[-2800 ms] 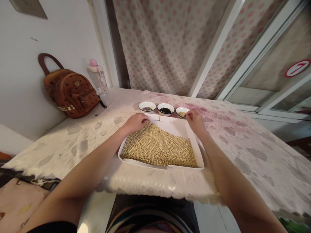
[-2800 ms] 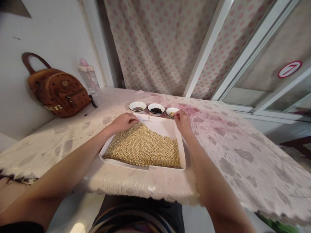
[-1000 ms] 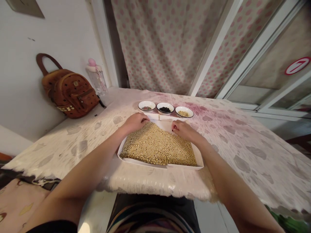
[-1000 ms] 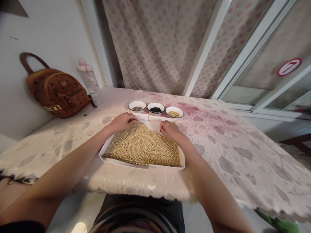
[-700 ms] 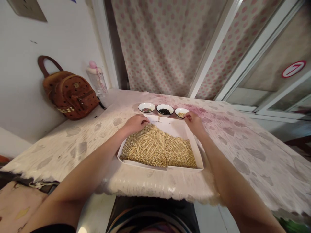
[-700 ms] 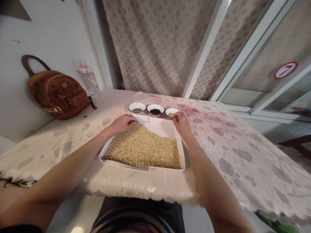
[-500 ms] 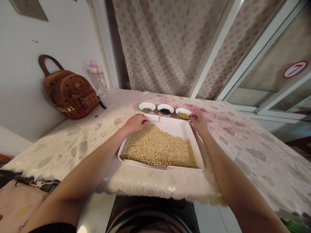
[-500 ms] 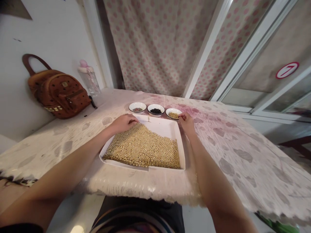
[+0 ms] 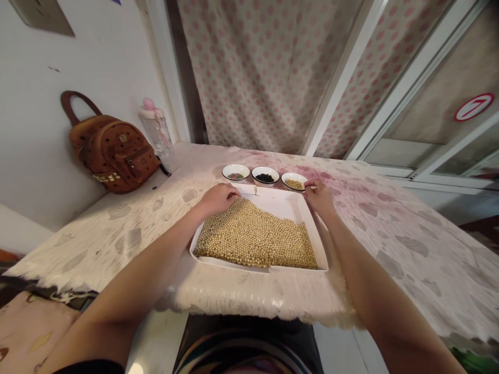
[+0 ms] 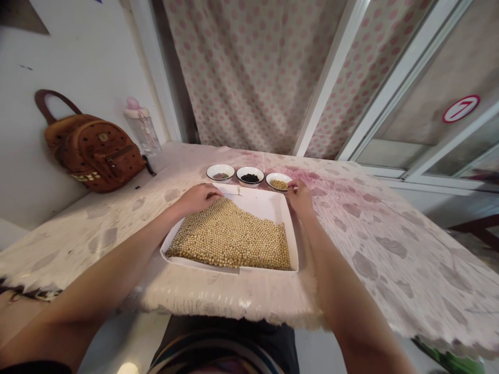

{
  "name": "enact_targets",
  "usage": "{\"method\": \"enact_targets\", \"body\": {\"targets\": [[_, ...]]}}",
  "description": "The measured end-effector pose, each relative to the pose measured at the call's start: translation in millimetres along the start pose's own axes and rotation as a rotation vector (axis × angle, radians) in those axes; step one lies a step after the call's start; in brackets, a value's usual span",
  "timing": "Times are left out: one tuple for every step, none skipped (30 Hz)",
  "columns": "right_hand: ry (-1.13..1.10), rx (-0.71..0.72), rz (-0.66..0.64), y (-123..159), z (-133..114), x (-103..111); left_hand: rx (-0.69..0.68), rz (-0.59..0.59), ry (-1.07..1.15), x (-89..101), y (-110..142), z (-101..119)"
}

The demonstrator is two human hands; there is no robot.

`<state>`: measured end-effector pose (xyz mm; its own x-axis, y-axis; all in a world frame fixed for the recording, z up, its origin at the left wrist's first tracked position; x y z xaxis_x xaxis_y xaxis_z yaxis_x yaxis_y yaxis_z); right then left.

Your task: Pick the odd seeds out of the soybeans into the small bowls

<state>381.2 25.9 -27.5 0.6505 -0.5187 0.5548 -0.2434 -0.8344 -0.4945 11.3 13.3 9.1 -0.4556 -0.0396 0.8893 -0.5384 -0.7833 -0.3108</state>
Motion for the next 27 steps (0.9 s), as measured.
{"method": "enact_targets", "body": {"targets": [[0.024,0.02,0.0,0.5,-1.2,-0.5,-0.002,0.0,0.001,0.0,0.0,0.0],[0.043,0.037,-0.002,0.9,-2.3,-0.9,-0.004,0.0,0.002,-0.2,0.0,-0.2],[0.056,0.048,-0.007,1.3,-3.4,-1.2,-0.007,0.0,0.003,-0.4,0.0,-0.6],[0.065,0.055,-0.011,1.9,-4.7,-1.2,-0.008,0.002,0.004,-0.7,0.0,-1.1],[0.074,0.059,-0.012,2.5,-6.3,-0.8,-0.01,0.003,0.004,-1.0,0.0,-1.5],[0.086,0.062,-0.008,3.2,-8.5,0.0,-0.011,0.003,0.005,-1.3,0.1,-2.0],[0.102,0.065,0.0,4.0,-11.5,1.3,-0.012,0.003,0.005,-1.5,0.1,-2.3],[0.121,0.068,0.013,4.9,-15.4,2.9,-0.013,0.002,0.005,-1.7,0.1,-2.5],[0.139,0.075,0.029,5.9,-20.3,4.8,-0.011,0.002,0.004,-1.9,0.2,-2.7],[0.153,0.084,0.046,7.0,-26.3,6.8,-0.009,0.002,0.004,-2.0,0.2,-2.8],[0.159,0.096,0.062,8.4,-33.2,8.7,-0.008,0.003,0.005,-2.1,0.2,-2.8],[0.153,0.111,0.07,10.1,-40.8,10.2,-0.006,0.004,0.008,-2.1,0.1,-2.9],[0.137,0.127,0.065,12.2,-48.8,10.9,-0.006,0.003,0.011,-2.2,0.0,-3.0],[0.113,0.14,0.04,14.8,-56.9,10.6,-0.007,0.002,0.014,-2.2,0.0,-3.0],[0.087,0.151,-0.011,18.0,-64.7,9.0,-0.009,-0.001,0.015,-2.2,-0.1,-3.1],[0.065,0.163,-0.094,21.8,-71.9,6.1,-0.012,-0.005,0.016,-2.2,-0.2,-3.1],[0.049,0.18,-0.202,26.3,-78.3,2.0,-0.014,-0.007,0.015,-2.1,-0.2,-3.0],[0.035,0.199,-0.322,31.3,-83.7,-2.8,-0.014,-0.008,0.014,-1.8,-0.2,-3.0],[0.025,0.217,-0.436,36.3,-88.0,-7.6,-0.013,-0.01,0.013,-1.6,-0.2,-2.8],[0.017,0.227,-0.532,41.0,-91.1,-11.9,-0.01,-0.011,0.01,-1.4,-0.1,-2.7],[0.008,0.23,-0.605,45.0,-93.2,-15.3,-0.008,-0.013,0.006,-1.2,-0.1,-2.5],[-0.005,0.224,-0.658,48.0,-94.3,-17.9,-0.006,-0.015,0.002,-1.1,0.0,-2.3],[-0.019,0.212,-0.699,50.2,-94.8,-19.7,-0.005,-0.017,-0.001,-1.1,0.0,-2.2],[-0.032,0.2,-0.735,51.6,-94.8,-20.7,-0.007,-0.018,-0.004,-1.2,0.1,-2.2],[-0.044,0.194,-0.772,52.6,-94.6,-21.2,-0.01,-0.017,-0.006,-1.3,0.1,-2.2],[-0.053,0.194,-0.808,53.1,-94.2,-21.3,-0.013,-0.014,-0.006,-1.5,0.1,-2.3],[-0.056,0.198,-0.839,53.3,-93.7,-21.2,-0.017,-0.011,-0.005,-1.7,0.1,-2.4]]}}
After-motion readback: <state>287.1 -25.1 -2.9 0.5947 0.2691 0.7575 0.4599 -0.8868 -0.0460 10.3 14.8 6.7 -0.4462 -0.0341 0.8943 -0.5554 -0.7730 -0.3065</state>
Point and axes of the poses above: each hand's wrist, its own y-axis away from the middle knuckle, its own x-axis out of the back of the hand, z = x × y, the point moved 2 cm from there along -y, towards the middle knuckle, and after that the axes turned 1 degree about z, right-handed, at the moved point
